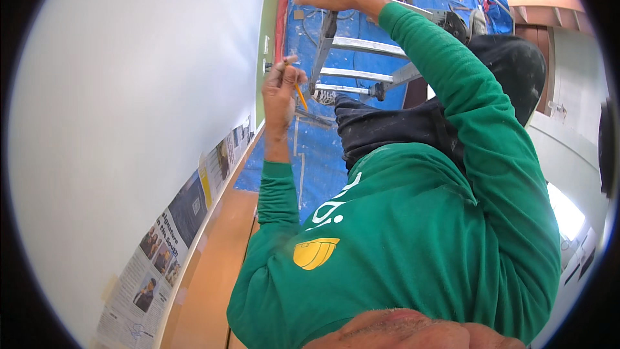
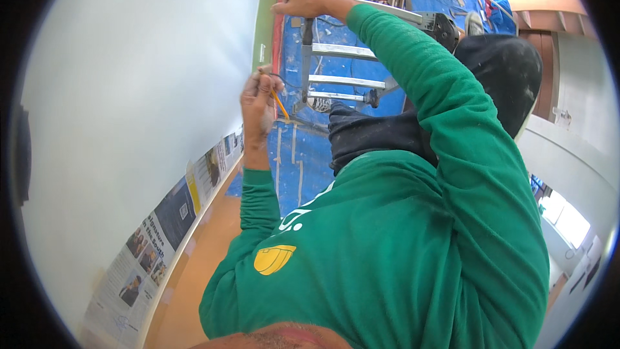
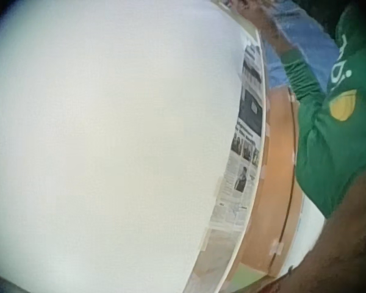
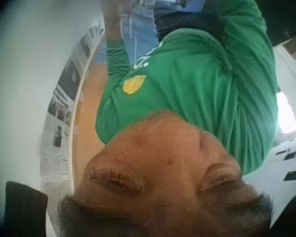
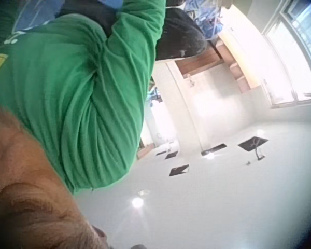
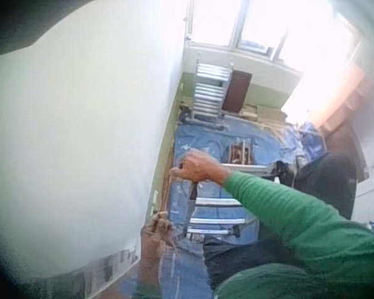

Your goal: The person picks up a small wooden board and places it against a wall to mark cut lines with a pencil. They adjust the board's position multiple times and draw lines along its edges to guide a future cut.

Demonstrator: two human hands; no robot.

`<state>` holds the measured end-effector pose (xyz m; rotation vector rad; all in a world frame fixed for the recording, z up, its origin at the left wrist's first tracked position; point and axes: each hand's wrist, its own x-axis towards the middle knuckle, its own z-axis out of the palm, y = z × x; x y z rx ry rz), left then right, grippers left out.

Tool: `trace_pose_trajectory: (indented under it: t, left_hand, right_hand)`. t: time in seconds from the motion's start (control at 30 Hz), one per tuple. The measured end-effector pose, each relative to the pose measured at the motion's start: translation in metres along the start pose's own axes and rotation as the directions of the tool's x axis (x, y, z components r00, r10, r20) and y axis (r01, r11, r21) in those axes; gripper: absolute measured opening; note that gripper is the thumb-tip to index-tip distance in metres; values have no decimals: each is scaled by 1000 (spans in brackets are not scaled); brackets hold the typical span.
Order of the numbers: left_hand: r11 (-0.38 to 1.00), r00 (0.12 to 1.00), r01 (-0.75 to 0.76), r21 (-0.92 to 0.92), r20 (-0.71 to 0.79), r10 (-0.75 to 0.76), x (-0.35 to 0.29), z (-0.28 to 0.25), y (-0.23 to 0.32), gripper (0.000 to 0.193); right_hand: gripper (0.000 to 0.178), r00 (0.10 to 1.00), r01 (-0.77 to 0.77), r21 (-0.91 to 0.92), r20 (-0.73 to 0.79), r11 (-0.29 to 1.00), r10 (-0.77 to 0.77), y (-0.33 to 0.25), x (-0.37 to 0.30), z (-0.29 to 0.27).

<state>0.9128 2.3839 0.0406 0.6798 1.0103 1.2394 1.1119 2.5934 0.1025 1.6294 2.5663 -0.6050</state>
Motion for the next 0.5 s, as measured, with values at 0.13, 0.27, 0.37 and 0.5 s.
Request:
trace_pose_trajectory:
  t: [0.13,0.27,0.37,0.5]
  left_hand:
    - [992,990,-127,24,61,126,26,28,50,32]
    - [990,977,-103,-98,175,119,43,54,71,20]
    - [981,964,-188,-40,185,193,53,81,67,19]
    - [944,936,-329,-18,127,328,63,108,39,17]
  right_hand:
    - [63,998,7,30,58,1000,-9,11,-3,-1]
    - [78,995,-6,174,95,985,-11,25,3,7]
    - [91,999,-44,429,4,902,47,21,-4,4]
    - [99,982,45,677,-164,735,92,0,-89,-32]
